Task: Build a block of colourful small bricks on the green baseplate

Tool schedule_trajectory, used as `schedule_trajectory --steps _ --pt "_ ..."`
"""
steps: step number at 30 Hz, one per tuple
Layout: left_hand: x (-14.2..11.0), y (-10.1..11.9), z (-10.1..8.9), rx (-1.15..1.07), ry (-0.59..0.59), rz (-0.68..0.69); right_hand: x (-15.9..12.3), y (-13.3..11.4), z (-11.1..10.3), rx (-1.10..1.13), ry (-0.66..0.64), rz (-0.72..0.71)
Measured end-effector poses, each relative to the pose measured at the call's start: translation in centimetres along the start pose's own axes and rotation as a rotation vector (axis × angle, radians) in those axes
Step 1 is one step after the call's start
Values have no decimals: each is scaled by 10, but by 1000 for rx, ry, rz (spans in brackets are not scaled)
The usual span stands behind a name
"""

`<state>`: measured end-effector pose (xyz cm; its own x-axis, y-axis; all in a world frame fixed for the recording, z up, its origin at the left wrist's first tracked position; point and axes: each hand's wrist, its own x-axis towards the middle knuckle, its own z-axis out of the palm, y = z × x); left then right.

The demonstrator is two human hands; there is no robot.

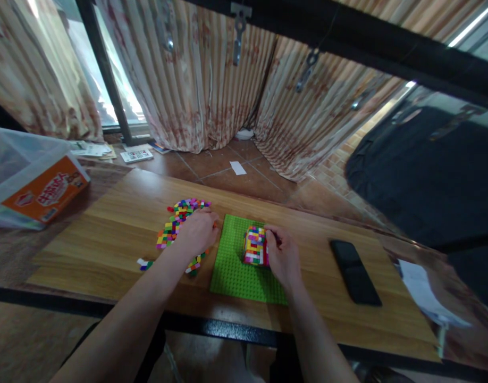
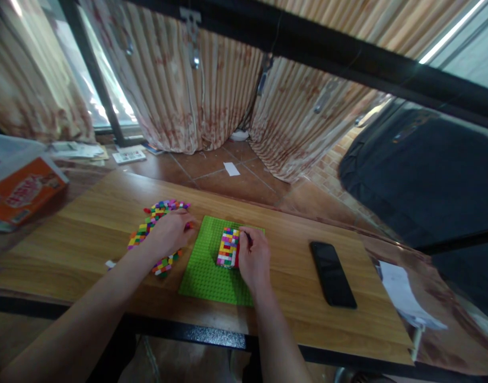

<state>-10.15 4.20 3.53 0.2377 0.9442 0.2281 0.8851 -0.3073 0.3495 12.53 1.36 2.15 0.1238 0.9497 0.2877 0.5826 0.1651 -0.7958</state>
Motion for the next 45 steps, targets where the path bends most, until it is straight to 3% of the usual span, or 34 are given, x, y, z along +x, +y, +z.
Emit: schedule_trajectory --steps 6,10,13,16,20,23,27,34,40,45 --pt "2 2 -3 134 -141 -49 0 -3 -1 -13 -1 -19" --pt "3 3 -7 58 -134 -60 1 -4 -2 -9 8 -30" --pt "4 6 -11 -271 -91 -67 1 -7 -5 0 90 -69" --pt "1 14 -11 -817 -88 -159 -2 -14 -8 38 173 -160" --pt "-7 33 -6 -1452 -240 -340 -12 -29 -9 121 72 -285" --pt "-11 43 -2 -1692 -406 -416 -18 -35 -8 131 -70 -339" --pt "-11 46 1 -1784 -527 -421 -19 -35 -7 149 -175 -350" --pt "-12 44 4 -1893 -566 -522 -17 -35 -5 258 -131 -277" --pt "-9 42 -1 -1937 -480 -609 -11 -27 -11 337 -26 -182" --pt "-3 38 -5 -1934 -364 -703 -4 -11 -20 228 7 -94"
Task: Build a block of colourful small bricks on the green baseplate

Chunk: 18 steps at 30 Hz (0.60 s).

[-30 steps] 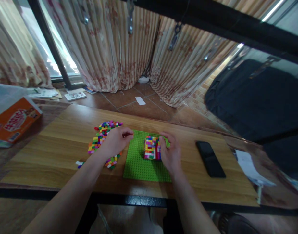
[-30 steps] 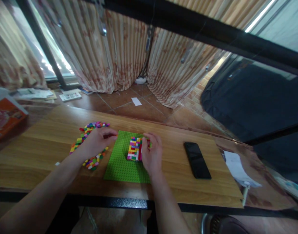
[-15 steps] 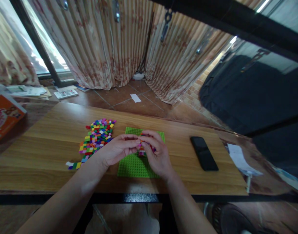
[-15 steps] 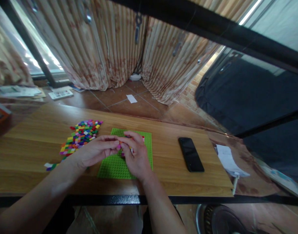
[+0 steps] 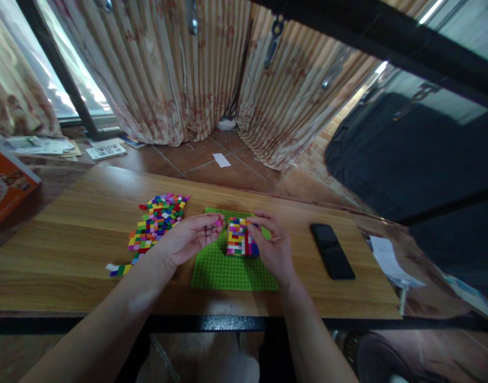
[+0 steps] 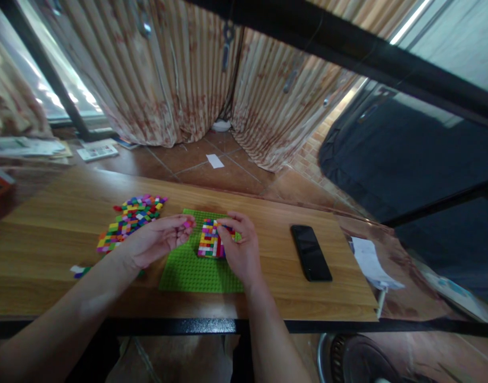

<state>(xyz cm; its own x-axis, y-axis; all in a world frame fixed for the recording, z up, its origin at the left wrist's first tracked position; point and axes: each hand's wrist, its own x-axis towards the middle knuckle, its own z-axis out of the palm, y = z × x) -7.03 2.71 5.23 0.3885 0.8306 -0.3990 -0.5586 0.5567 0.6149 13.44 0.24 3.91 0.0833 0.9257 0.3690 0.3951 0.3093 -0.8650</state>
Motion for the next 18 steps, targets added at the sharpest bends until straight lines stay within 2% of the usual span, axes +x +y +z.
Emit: schedule_trajectory --steps 4,10,18 --pt "1 0 1 -10 58 7 0 8 -6 -107 -61 21" --pt "2 -1 1 45 90 30 -1 9 -13 -130 -144 28" --pt "4 -2 -1 82 141 55 0 13 -10 -109 -136 68"
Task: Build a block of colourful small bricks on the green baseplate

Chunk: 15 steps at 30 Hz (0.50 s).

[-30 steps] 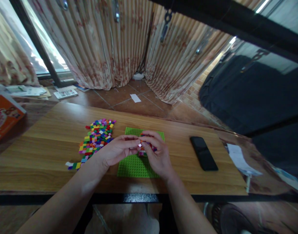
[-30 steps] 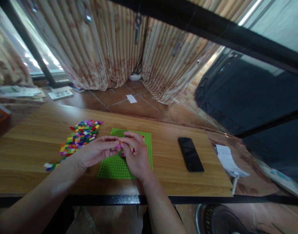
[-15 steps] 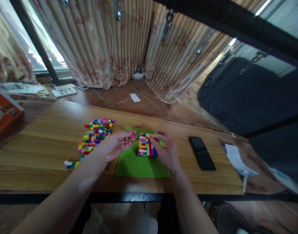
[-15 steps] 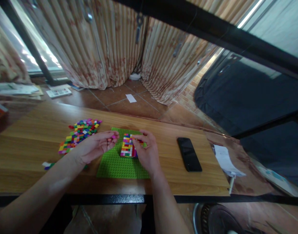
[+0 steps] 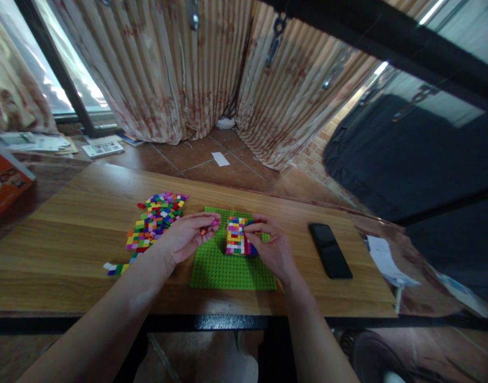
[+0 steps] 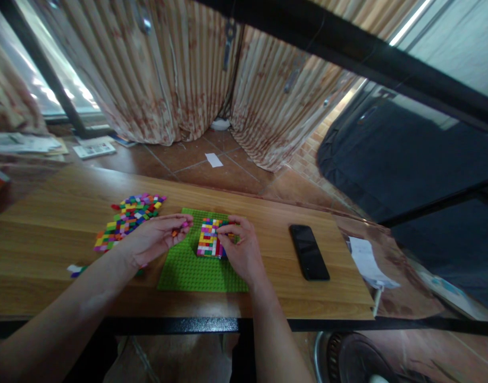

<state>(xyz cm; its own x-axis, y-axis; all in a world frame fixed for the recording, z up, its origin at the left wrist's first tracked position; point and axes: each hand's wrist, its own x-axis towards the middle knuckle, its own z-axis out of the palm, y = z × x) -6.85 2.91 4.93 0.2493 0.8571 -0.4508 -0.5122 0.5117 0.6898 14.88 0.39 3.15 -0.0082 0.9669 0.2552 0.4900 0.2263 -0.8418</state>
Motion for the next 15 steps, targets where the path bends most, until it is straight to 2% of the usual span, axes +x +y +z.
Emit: schedule_trajectory --steps 4,10,15 --pt "-1 -1 1 22 9 7 2 1 4 90 14 44" --pt "-2 -2 2 35 24 21 3 5 8 267 44 184" --pt "-1 -3 1 43 20 27 4 3 9 287 47 203"
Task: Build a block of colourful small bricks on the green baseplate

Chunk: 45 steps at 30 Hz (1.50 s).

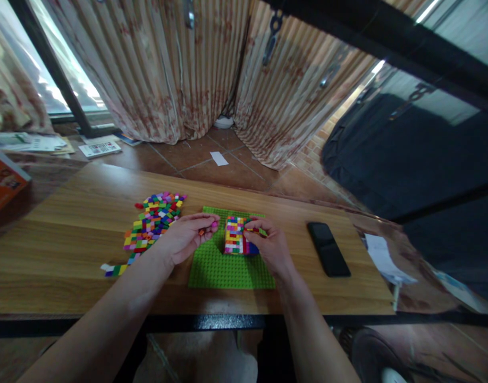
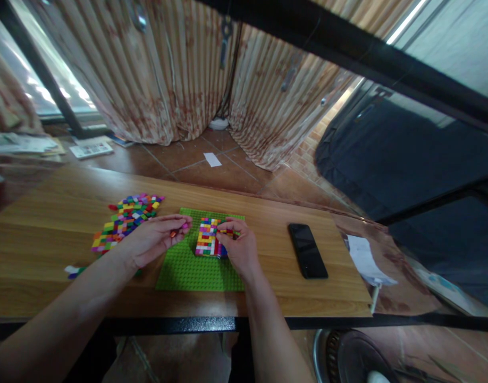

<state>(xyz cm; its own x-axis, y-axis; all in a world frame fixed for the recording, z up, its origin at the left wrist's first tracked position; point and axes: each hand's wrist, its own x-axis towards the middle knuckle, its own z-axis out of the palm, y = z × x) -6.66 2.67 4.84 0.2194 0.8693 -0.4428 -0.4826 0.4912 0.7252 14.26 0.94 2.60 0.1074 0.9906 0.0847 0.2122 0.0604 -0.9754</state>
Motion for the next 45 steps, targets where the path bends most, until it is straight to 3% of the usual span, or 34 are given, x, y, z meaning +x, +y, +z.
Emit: schedule_trajectory --steps 11,15,21,24,29,45 --pt "-2 0 2 3 -22 19 -2 0 1 -12 -12 2" --pt "-1 -1 3 5 -1 26 0 2 -3 43 43 3" --pt "-1 -3 3 -6 -45 50 -1 -5 -1 -62 190 -202" --pt "-2 -5 4 7 -91 42 -10 -18 7 -188 163 -337" --pt "-4 -8 9 15 -128 17 -23 -29 23 -297 44 -447" --pt "-4 -10 10 51 -146 12 -23 -31 24 -233 41 -417"
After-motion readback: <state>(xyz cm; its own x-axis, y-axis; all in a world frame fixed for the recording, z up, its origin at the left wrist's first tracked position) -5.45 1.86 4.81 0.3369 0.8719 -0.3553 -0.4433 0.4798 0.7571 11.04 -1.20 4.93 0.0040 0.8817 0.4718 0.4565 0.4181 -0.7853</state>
